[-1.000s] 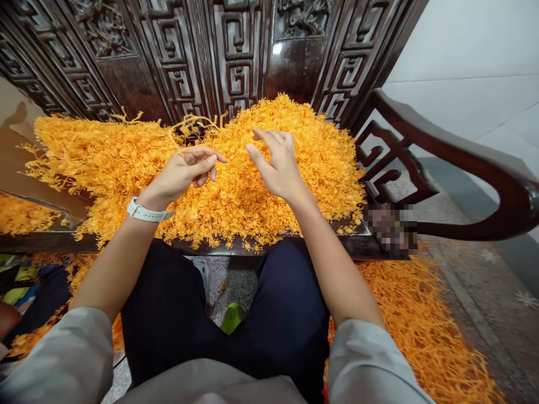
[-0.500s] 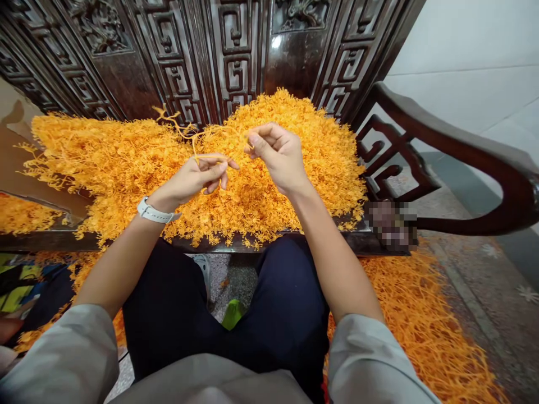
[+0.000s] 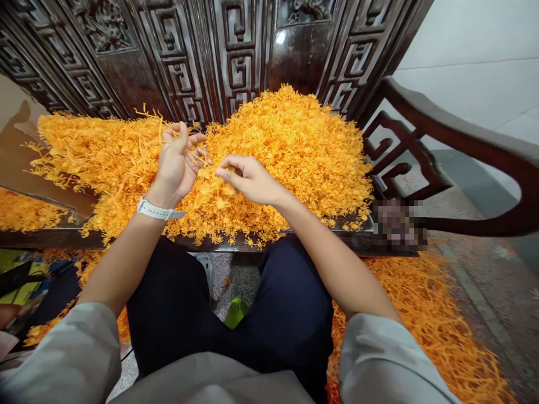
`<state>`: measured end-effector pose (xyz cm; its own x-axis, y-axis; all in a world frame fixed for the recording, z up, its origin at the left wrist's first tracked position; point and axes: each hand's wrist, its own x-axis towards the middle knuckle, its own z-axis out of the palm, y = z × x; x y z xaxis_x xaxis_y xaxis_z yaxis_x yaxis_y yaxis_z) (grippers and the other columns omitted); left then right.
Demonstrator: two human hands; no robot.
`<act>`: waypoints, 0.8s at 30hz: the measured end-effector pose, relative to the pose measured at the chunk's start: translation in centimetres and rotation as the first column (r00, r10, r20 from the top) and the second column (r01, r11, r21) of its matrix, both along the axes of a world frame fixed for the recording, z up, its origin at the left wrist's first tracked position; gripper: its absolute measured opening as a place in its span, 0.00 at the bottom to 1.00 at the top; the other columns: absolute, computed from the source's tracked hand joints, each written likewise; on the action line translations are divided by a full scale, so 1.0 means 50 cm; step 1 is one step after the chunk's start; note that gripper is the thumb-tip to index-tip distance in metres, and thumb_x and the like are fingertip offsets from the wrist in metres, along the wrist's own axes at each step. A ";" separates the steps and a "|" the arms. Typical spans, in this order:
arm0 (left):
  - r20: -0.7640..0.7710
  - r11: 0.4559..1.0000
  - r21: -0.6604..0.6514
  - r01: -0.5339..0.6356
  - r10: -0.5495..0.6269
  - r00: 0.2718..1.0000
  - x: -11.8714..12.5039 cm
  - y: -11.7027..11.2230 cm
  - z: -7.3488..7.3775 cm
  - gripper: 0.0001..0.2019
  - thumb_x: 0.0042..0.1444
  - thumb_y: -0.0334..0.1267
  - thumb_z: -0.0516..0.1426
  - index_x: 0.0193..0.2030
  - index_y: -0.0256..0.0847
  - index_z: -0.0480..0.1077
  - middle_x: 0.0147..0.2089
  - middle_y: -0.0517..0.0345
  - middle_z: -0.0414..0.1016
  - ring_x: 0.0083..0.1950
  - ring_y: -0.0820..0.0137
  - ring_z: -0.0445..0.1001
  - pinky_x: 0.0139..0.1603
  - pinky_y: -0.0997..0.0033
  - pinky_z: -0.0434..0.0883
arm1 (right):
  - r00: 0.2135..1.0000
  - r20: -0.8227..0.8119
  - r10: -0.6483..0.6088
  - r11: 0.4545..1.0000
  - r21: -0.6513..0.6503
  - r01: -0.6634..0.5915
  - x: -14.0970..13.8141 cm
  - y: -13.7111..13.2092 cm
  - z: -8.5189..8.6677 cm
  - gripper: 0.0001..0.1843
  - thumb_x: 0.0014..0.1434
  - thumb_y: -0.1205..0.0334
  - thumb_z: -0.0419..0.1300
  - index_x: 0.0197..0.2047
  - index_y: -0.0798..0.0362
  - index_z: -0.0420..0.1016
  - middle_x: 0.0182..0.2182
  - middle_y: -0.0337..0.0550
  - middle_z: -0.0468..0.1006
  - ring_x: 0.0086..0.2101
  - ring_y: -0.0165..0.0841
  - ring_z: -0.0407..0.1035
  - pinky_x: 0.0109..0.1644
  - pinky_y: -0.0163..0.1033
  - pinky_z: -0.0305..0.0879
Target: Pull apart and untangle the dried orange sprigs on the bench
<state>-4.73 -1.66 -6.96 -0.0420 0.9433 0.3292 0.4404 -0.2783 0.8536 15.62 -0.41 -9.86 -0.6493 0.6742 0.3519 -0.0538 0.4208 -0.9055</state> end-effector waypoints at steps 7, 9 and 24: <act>0.168 0.942 -0.187 0.278 -0.249 0.954 0.006 -0.029 0.005 0.22 0.72 0.58 0.58 0.64 0.48 0.66 0.43 0.54 0.82 0.38 0.71 0.83 0.42 0.69 0.80 | 0.922 -0.166 -0.349 0.930 -0.185 0.319 0.004 0.027 -0.008 0.31 0.60 0.25 0.65 0.40 0.44 0.66 0.28 0.34 0.64 0.23 0.29 0.53 0.23 0.39 0.52; 0.219 0.925 -0.207 0.317 -0.272 0.937 0.014 -0.037 0.008 0.23 0.69 0.57 0.61 0.63 0.47 0.67 0.44 0.54 0.82 0.38 0.72 0.84 0.42 0.70 0.81 | 0.916 -0.155 -0.370 0.923 -0.172 0.344 0.002 0.030 -0.012 0.32 0.61 0.23 0.62 0.37 0.45 0.63 0.26 0.33 0.62 0.23 0.29 0.51 0.24 0.39 0.50; 0.090 0.846 -0.374 0.379 -0.374 0.923 0.020 -0.047 0.032 0.04 0.61 0.33 0.69 0.41 0.35 0.81 0.31 0.50 0.82 0.31 0.67 0.82 0.38 0.60 0.84 | 0.793 -0.267 -0.547 0.816 0.042 0.577 0.024 0.021 0.007 0.38 0.59 0.30 0.70 0.21 0.48 0.54 0.20 0.33 0.54 0.23 0.28 0.48 0.29 0.41 0.49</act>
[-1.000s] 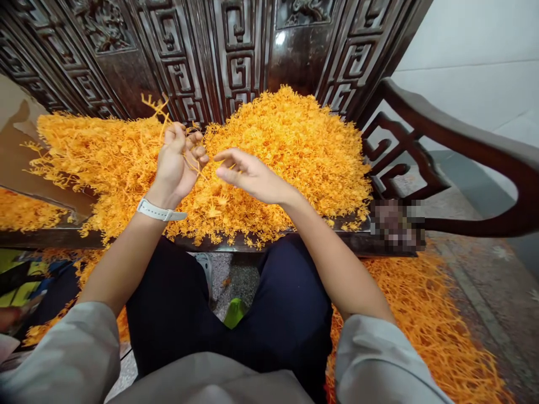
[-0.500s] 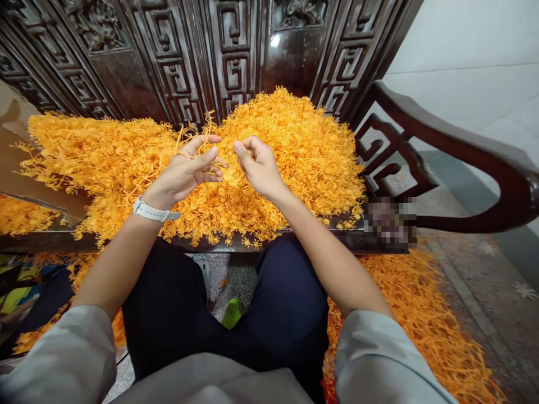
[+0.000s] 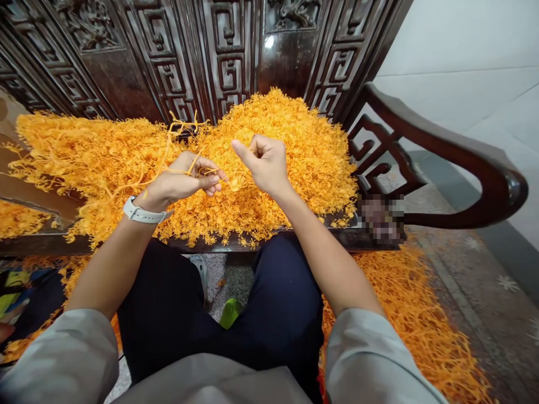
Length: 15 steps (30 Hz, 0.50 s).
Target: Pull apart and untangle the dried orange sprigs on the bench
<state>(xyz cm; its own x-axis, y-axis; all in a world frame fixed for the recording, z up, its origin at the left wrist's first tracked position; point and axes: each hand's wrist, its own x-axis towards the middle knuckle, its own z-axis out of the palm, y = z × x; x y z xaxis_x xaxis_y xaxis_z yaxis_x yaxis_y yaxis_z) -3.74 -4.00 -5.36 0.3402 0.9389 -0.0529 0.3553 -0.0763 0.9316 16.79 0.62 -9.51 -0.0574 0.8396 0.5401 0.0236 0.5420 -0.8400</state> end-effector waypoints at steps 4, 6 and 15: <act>0.033 0.999 -0.035 -0.002 0.004 0.999 0.021 -0.004 0.010 0.04 0.60 0.29 0.68 0.35 0.35 0.80 0.28 0.52 0.80 0.27 0.70 0.79 0.35 0.64 0.82 | 0.987 -0.157 -0.039 0.993 -0.119 0.020 0.006 0.018 0.004 0.35 0.63 0.29 0.66 0.25 0.46 0.55 0.21 0.32 0.52 0.22 0.28 0.50 0.25 0.39 0.51; 0.032 0.997 -0.073 -0.002 0.004 0.999 0.011 -0.005 0.004 0.06 0.59 0.30 0.69 0.32 0.36 0.79 0.27 0.53 0.80 0.26 0.69 0.79 0.33 0.64 0.81 | 0.969 -0.234 -0.086 0.985 -0.165 0.048 0.039 0.046 0.004 0.34 0.63 0.26 0.63 0.27 0.46 0.57 0.21 0.31 0.51 0.21 0.28 0.50 0.24 0.38 0.50; 0.348 0.950 -0.099 -0.296 0.312 0.884 -0.060 0.008 -0.028 0.06 0.54 0.31 0.73 0.35 0.36 0.81 0.32 0.51 0.82 0.32 0.71 0.80 0.37 0.72 0.81 | 0.944 -0.033 -0.329 0.936 -0.142 0.322 0.155 0.121 -0.056 0.34 0.62 0.21 0.58 0.41 0.46 0.72 0.37 0.41 0.70 0.36 0.35 0.71 0.40 0.44 0.73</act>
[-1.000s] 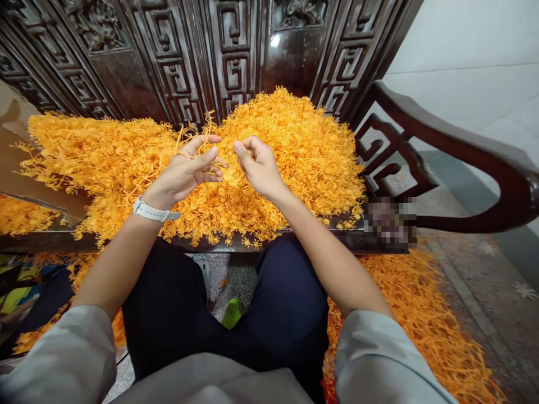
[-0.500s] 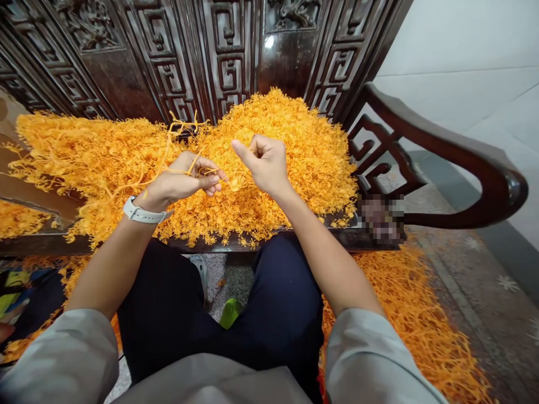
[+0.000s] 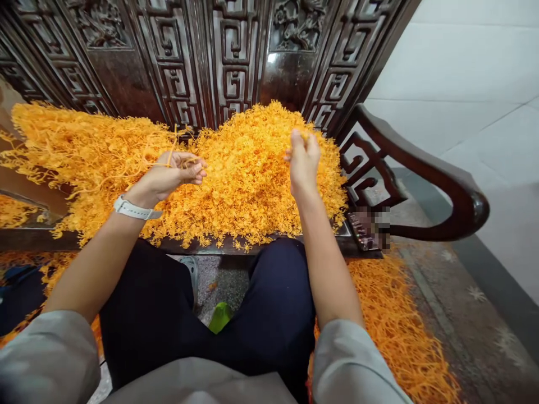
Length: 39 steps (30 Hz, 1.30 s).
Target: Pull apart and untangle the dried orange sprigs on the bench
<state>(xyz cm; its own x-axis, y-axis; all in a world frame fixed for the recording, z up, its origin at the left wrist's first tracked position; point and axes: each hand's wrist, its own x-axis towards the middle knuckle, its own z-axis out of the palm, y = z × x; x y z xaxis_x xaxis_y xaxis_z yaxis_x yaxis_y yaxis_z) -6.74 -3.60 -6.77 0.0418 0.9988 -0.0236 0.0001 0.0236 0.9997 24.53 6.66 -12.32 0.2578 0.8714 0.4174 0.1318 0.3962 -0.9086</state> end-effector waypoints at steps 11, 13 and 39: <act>0.481 0.974 0.018 -0.225 0.188 0.856 0.134 -0.015 -0.009 0.06 0.65 0.26 0.66 0.39 0.38 0.74 0.39 0.56 0.83 0.41 0.74 0.83 0.52 0.70 0.82 | 0.973 0.168 0.155 0.975 0.134 -0.179 -0.142 -0.071 0.029 0.40 0.69 0.21 0.41 0.60 0.42 0.73 0.52 0.50 0.76 0.51 0.42 0.75 0.57 0.57 0.76; 0.550 0.976 -0.009 -0.219 0.188 0.814 0.164 -0.024 -0.021 0.07 0.66 0.25 0.64 0.38 0.38 0.73 0.40 0.56 0.82 0.43 0.74 0.83 0.56 0.67 0.82 | 0.966 0.167 0.198 0.960 0.164 -0.225 -0.172 -0.089 0.034 0.41 0.69 0.20 0.37 0.63 0.40 0.69 0.50 0.48 0.76 0.45 0.40 0.76 0.48 0.51 0.77; 0.170 0.984 -0.023 -0.176 0.177 0.969 0.090 -0.036 -0.030 0.09 0.56 0.24 0.67 0.30 0.36 0.74 0.28 0.55 0.79 0.27 0.74 0.77 0.32 0.72 0.78 | 0.986 0.150 -0.067 0.970 0.242 0.029 -0.026 -0.041 0.043 0.31 0.70 0.29 0.55 0.29 0.47 0.63 0.26 0.36 0.60 0.28 0.31 0.59 0.35 0.41 0.63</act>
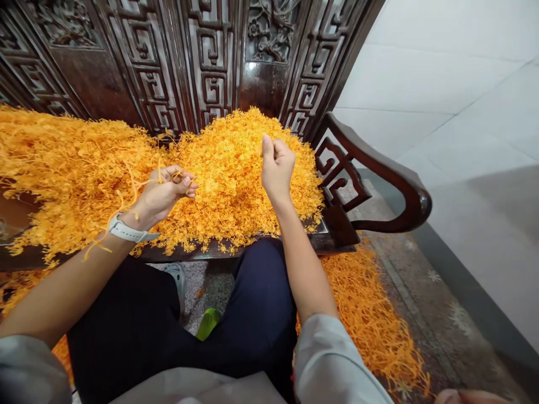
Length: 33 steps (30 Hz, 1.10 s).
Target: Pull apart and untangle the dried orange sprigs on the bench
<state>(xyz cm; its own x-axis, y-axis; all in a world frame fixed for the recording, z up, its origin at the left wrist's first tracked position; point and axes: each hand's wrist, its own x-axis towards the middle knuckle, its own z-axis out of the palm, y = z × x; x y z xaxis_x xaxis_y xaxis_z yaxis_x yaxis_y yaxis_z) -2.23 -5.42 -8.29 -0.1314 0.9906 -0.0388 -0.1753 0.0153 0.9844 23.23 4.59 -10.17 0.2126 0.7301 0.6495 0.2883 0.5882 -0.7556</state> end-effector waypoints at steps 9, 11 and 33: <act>0.178 0.998 0.049 -0.050 0.041 0.983 0.046 0.006 0.002 0.07 0.60 0.27 0.68 0.35 0.39 0.75 0.33 0.56 0.80 0.37 0.73 0.82 0.43 0.72 0.82 | 0.992 0.092 0.084 0.988 -0.135 -0.071 -0.044 -0.008 -0.016 0.37 0.70 0.23 0.46 0.44 0.48 0.75 0.41 0.48 0.78 0.44 0.39 0.74 0.50 0.50 0.74; 0.231 0.997 0.024 -0.068 0.060 0.971 0.056 0.005 0.002 0.07 0.60 0.26 0.67 0.36 0.39 0.74 0.34 0.57 0.81 0.38 0.73 0.82 0.46 0.72 0.82 | 0.976 0.025 0.215 0.967 -0.147 -0.209 -0.067 -0.033 -0.002 0.35 0.70 0.24 0.47 0.44 0.47 0.75 0.39 0.45 0.78 0.39 0.36 0.74 0.44 0.45 0.74; 0.208 0.988 0.045 0.146 -0.152 0.966 0.017 0.024 0.004 0.05 0.65 0.36 0.68 0.42 0.39 0.77 0.53 0.48 0.87 0.43 0.71 0.83 0.44 0.70 0.81 | 0.919 0.264 0.293 0.953 -0.155 -0.259 -0.059 -0.077 0.015 0.29 0.66 0.29 0.62 0.45 0.48 0.80 0.37 0.44 0.79 0.33 0.34 0.70 0.36 0.44 0.67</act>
